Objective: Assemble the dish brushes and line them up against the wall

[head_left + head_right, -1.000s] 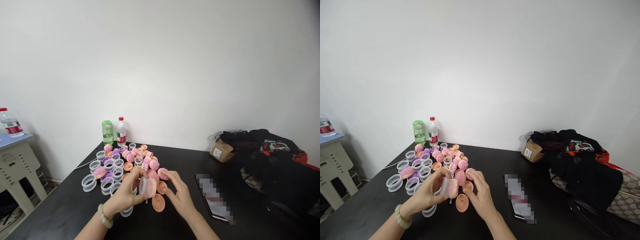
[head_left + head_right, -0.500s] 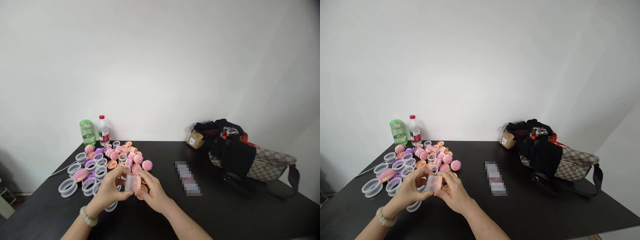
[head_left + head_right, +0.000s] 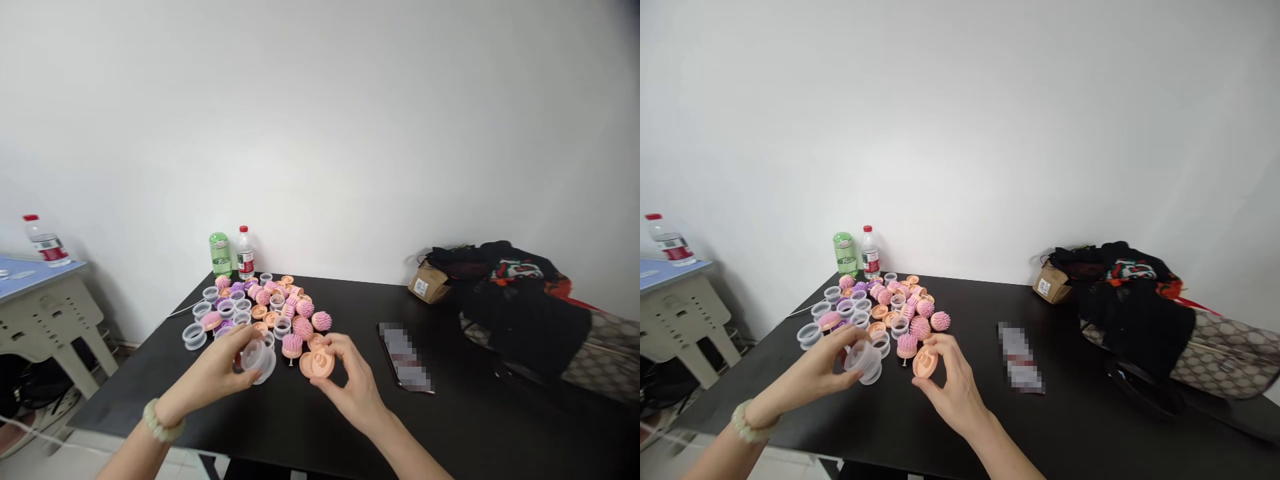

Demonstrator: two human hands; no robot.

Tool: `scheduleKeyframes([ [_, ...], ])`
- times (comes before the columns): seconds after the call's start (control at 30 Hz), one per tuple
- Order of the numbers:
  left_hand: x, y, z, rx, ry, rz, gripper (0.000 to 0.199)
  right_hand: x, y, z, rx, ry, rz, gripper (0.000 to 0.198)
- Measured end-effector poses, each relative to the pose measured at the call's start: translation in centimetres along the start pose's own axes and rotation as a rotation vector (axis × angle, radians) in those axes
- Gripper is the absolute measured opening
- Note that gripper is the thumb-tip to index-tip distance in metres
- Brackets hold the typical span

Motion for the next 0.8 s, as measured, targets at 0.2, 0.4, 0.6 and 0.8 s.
scheduleKeyframes([
  [0.2, -5.1, -3.3, 1.3, 0.321, 0.053, -0.18, 0.043, -1.4, 1.0, 2.9, -0.095, -0.394, -0.038, 0.036],
  [0.4, -5.9, -4.3, 4.1, 0.373, 0.067, -0.213, 0.038, -0.8, 1.5, 6.2, -0.217, -0.495, -0.117, 0.025],
  [0.6, -4.3, -5.4, 6.6, 0.427, 0.229, -0.116, 0.037, -1.1, 2.4, 8.0, -0.284, -0.332, -0.278, 0.025],
  [0.8, -2.4, -5.9, 6.3, 0.642, 0.271, -0.145, 0.042, -0.8, 2.3, 7.4, -0.309, -0.271, -0.31, 0.037],
])
Point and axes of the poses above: each hand's wrist, its own x-axis towards the middle knuckle, its own z-axis out of the palm, y = z × x, the point moved 1 cm from there along x, towards the middle knuckle, and after that the axes turned 2 degrees about z, right-handed, at the moved point
